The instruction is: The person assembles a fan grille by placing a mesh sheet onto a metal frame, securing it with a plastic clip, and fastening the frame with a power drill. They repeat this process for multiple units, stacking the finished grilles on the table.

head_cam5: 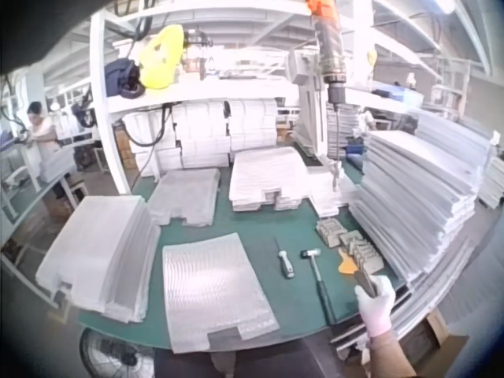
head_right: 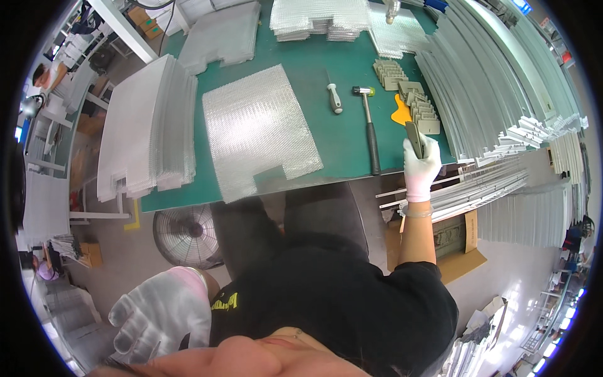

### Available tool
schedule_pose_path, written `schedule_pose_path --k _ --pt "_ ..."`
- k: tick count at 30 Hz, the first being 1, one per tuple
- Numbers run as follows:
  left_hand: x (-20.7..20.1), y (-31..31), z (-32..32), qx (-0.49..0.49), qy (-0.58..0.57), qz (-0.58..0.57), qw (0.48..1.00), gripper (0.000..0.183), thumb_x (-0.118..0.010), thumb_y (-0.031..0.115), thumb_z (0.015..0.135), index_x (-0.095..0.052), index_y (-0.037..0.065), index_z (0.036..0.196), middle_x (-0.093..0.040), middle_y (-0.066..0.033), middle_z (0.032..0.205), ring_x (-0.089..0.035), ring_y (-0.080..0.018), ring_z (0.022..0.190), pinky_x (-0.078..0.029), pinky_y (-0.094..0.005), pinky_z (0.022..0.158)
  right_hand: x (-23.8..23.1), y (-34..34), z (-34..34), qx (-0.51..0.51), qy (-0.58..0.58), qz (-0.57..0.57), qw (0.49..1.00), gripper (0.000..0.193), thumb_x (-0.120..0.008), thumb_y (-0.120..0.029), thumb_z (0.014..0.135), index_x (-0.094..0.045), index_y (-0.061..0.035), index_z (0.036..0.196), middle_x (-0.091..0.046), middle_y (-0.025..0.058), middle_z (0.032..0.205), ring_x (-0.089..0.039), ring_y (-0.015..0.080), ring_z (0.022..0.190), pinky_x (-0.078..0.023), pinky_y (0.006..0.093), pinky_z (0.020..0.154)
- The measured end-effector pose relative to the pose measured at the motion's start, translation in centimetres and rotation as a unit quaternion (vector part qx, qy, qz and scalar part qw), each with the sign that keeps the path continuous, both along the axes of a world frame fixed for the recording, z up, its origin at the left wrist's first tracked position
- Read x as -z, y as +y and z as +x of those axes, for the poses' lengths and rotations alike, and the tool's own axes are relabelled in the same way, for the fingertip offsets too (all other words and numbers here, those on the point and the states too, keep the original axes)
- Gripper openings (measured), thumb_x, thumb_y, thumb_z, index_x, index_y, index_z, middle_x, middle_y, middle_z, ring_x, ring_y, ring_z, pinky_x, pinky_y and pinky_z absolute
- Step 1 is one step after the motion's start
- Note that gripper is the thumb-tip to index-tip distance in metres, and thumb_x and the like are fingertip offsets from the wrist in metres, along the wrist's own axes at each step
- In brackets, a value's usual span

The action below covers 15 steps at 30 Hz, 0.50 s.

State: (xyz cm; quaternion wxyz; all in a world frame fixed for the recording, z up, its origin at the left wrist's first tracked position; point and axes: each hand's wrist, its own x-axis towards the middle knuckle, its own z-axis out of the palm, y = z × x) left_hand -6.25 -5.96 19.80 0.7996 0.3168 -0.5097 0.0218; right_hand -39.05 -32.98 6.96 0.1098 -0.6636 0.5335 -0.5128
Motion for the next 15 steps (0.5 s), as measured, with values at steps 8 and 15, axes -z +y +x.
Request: schedule_pose_path --k 8,15 --pt "7.0 0.8 0.0 -0.005 0.3 0.264 0.917 0.061 -0.056 0.03 0.1 -0.03 -0.004 0.143 -0.045 -0.0168 0.134 -0.047 -0.0283 0.123 -0.037 -0.0436 0.109 -2.5 6.7 6.4 -0.299 -0.187 0.33 0.876 0.019 -0.067 -0.011 0.09 -0.061 -0.0005 0.104 -0.067 0.0058 0.092 -0.06 0.01 0.071 -0.05 0.0243 0.068" --pt "19.9 -1.6 -1.0 0.1 0.601 0.379 0.696 0.061 -0.062 0.038 0.097 -0.036 0.007 0.143 -0.038 -0.0113 0.143 -0.036 -0.0286 0.135 -0.027 -0.0444 0.116 3.4 12.9 11.0 -0.442 0.013 0.479 0.758 0.035 -0.073 -0.029 0.085 -0.065 -0.0007 0.104 -0.069 0.006 0.088 -0.063 0.0134 0.081 -0.051 0.0294 0.078"
